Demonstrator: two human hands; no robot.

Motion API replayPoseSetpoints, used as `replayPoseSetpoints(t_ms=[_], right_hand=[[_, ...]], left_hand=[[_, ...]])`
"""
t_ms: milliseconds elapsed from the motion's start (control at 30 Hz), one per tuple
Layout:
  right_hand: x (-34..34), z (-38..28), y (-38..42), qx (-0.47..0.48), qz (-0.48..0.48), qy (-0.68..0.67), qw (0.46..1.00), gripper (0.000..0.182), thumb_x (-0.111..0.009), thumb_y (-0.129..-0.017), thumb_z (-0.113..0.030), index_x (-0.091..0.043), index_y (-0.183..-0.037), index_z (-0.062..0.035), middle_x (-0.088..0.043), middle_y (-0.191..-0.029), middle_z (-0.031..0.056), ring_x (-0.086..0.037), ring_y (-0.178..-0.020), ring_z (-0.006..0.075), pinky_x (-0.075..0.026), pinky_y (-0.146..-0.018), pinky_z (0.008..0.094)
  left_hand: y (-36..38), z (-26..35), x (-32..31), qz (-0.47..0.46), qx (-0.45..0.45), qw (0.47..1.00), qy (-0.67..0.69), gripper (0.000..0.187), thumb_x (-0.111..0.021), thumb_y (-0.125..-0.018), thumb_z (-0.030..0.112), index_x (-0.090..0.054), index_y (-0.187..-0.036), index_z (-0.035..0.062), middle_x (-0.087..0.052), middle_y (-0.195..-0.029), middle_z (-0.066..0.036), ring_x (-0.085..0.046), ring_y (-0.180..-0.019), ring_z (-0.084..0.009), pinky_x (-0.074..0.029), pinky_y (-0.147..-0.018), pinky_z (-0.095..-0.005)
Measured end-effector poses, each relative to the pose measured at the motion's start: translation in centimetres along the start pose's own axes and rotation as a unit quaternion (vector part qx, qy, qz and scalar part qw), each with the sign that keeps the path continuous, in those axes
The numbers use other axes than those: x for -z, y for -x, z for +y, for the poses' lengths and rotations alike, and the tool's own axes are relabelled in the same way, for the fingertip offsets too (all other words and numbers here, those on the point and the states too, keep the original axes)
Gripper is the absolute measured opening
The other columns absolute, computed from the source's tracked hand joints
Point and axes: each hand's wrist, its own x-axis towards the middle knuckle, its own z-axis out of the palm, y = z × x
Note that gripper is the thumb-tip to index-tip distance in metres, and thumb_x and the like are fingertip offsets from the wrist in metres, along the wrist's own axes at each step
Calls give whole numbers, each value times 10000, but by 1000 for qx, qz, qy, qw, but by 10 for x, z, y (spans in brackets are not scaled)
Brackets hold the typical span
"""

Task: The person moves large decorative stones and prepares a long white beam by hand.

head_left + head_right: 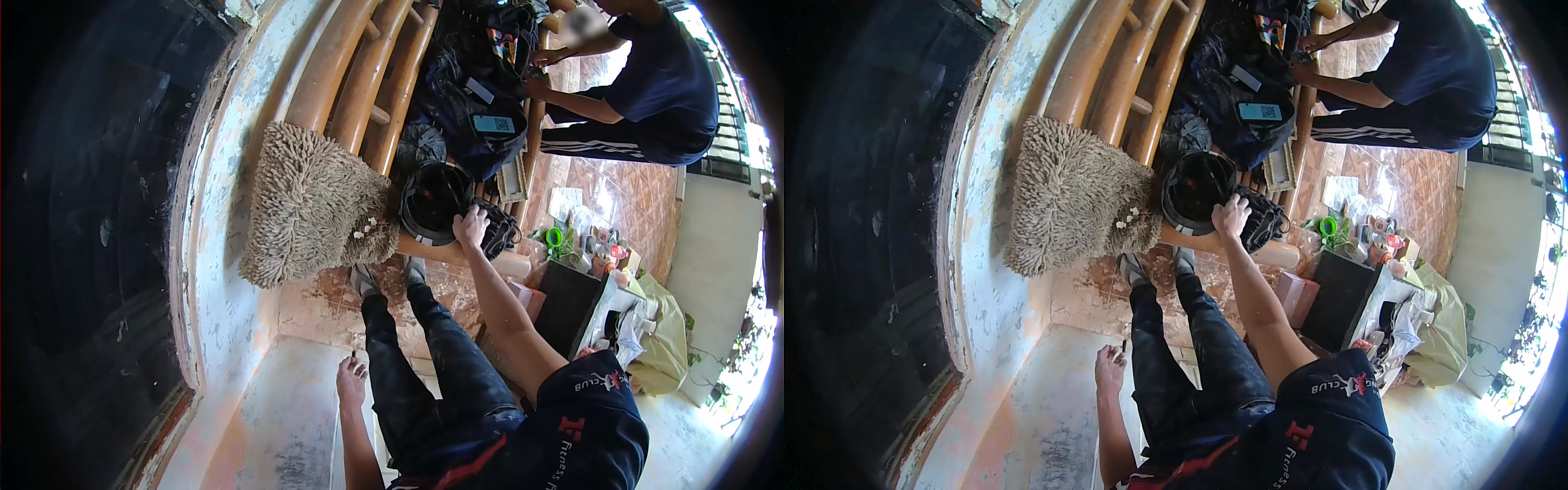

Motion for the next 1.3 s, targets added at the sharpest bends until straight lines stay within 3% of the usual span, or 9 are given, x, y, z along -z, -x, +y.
replayPoseSetpoints(t_ms=[67, 167, 367, 433, 767, 967, 1033, 1133, 1300], right_hand=[[-6, -4, -7, 131, 19, 111, 985, 409, -572, -713, -235, -481, -1024, 15, -481, -1044, 218, -428, -1012, 391, -376, -855, 439], [-19, -10, -22, 197, -18, 162, 967, 393, -572, -723, -245, -510, -1019, 6, -505, -1038, 192, -414, -1033, 378, -357, -863, 434], [-42, -29, -32, 135, -46, 195, 970, 414, -558, -740, -257, -518, -1075, -17, -509, -1119, 174, -416, -1070, 346, -313, -884, 463], [-45, -34, -32, 100, -54, 192, 975, 404, -543, -751, -254, -523, -1080, -21, -515, -1118, 170, -416, -1076, 339, -310, -887, 459], [-69, -22, -29, 187, -179, 149, 954, 331, -507, -783, -259, -599, -975, -5, -504, -1113, 211, -431, -1064, 386, -404, -866, 428], [-92, -7, -40, 155, -195, 81, 965, 522, -548, -747, -321, -453, -1171, -32, -455, -1143, 283, -400, -1098, 444, -336, -933, 492], [-114, 2, -52, 126, -213, 63, 967, 663, -557, -750, -337, -303, -1283, -35, -421, -1193, 294, -369, -1123, 475, -272, -983, 498], [-107, -12, -49, 75, -242, 64, 965, 736, -574, -739, -342, -233, -1310, -24, -332, -1266, 301, -261, -1191, 490, -238, -1012, 494], [-97, -19, -42, 38, -230, 56, 971, 764, -619, -715, -336, -240, -1302, -26, -325, -1267, 289, -260, -1195, 471, -253, -1007, 488]], left_hand=[[1, -2, 1, 43, 5, 999, 0, 105, -535, -819, 240, -483, -789, 153, -496, -766, 15, -475, -723, -150, -355, -668, -303], [5, -6, 5, 59, 1, 998, 0, 101, -534, -818, 239, -486, -785, 156, -497, -774, 17, -479, -721, -148, -354, -674, -305], [2, -18, 23, 74, 13, 997, 1, 132, -531, -821, 261, -495, -755, 152, -491, -702, 16, -486, -691, -144, -367, -664, -306], [-3, -24, 35, 56, 18, 998, -1, 116, -532, -815, 249, -499, -811, 138, -496, -790, 3, -475, -766, -168, -349, -717, -332], [-5, -29, 40, 57, 7, 998, -19, 124, -527, -817, 249, -497, -836, 131, -488, -799, -9, -485, -767, -178, -359, -707, -318], [-3, -31, 39, 61, 6, 997, -42, 127, -515, -824, 246, -498, -835, 120, -487, -802, -11, -485, -764, -175, -355, -707, -317], [-1, -30, 37, 67, 7, 997, -46, 130, -529, -813, 254, -494, -811, 129, -492, -782, -7, -487, -739, -165, -359, -692, -314], [0, -30, 34, 75, 4, 995, -58, 135, -542, -802, 260, -490, -790, 136, -498, -761, -4, -491, -712, -156, -363, -675, -310], [0, -28, 35, 82, 3, 994, -67, 133, -532, -808, 253, -490, -791, 128, -502, -759, -8, -500, -697, -158, -372, -657, -301]])
